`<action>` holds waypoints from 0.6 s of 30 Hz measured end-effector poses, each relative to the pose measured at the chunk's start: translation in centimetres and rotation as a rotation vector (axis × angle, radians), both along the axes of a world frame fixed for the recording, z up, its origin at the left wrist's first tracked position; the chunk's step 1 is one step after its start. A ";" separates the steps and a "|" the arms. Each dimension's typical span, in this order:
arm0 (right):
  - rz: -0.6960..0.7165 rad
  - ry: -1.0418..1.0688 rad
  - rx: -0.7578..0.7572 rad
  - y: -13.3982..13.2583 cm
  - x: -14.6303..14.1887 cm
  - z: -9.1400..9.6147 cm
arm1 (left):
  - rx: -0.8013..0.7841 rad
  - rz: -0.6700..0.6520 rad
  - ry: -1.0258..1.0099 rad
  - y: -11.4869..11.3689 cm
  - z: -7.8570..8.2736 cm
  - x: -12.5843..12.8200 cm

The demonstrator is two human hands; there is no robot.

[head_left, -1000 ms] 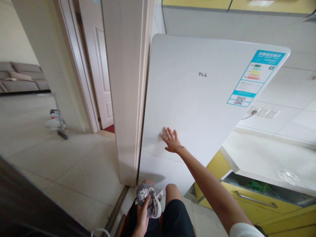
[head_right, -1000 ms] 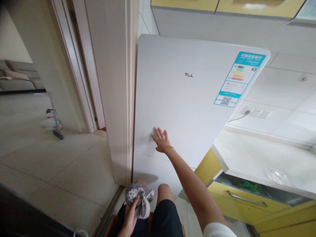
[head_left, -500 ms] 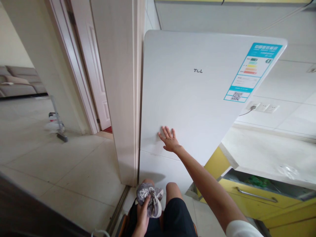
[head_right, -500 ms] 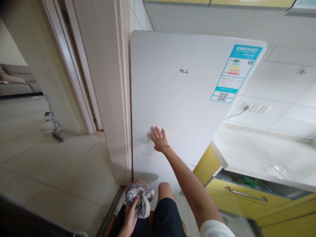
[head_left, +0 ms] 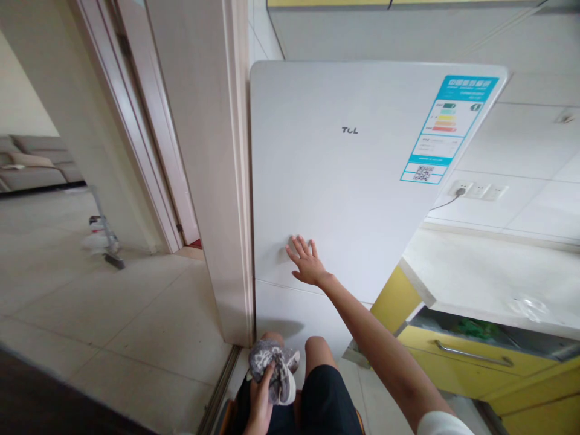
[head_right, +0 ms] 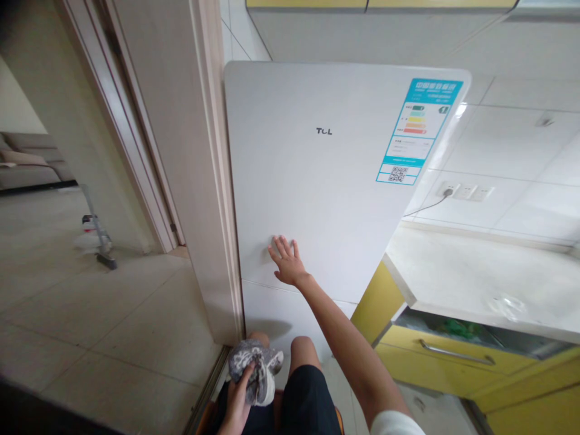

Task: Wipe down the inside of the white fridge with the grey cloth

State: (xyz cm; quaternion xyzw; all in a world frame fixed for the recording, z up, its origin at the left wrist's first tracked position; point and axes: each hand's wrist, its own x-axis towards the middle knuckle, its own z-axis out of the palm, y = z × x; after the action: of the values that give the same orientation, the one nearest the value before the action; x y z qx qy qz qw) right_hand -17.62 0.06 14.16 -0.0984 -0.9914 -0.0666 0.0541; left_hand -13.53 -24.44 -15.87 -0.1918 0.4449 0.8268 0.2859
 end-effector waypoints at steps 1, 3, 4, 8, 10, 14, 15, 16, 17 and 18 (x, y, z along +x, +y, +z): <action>0.010 -0.011 -0.042 -0.1 0.5 -0.3 | -0.006 -0.003 0.001 -0.1 0.0 0.0; 0.035 -0.035 -0.149 -0.3 2.1 -1.3 | -0.014 -0.010 -0.001 -0.4 0.0 0.0; 0.055 -0.038 -0.209 -0.3 3.1 -2.1 | -0.018 -0.011 -0.007 -0.5 0.1 0.0; 0.153 0.056 -0.459 -0.3 8.4 -6.0 | -0.029 0.024 -0.065 -0.4 1.6 0.1; 0.157 0.152 -0.590 -0.3 11.4 -7.8 | 0.002 0.031 -0.103 0.3 3.3 0.0; 0.097 0.334 -0.815 -1.1 16.7 -10.0 | 0.111 0.024 -0.075 3.1 8.4 -0.7; 0.078 0.374 -0.859 -1.5 17.8 -10.2 | 0.133 0.027 -0.027 3.9 9.8 -0.9; 0.062 0.413 -0.896 -2.0 18.7 -10.2 | 0.133 0.028 0.031 4.7 11.3 -1.0; 0.048 0.452 -0.928 -2.5 19.4 -10.1 | 0.114 0.027 0.091 5.5 12.8 -1.0; 0.036 0.488 -0.957 -3.2 20.0 -9.8 | 0.111 0.007 0.180 6.1 14.2 -0.9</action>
State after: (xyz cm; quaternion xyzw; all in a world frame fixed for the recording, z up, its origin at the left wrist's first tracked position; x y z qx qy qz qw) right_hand 2.42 -3.09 4.33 -0.1075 -0.8711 0.4186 0.2332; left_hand -14.42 -18.32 -1.69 -0.1022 0.4216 0.8650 0.2522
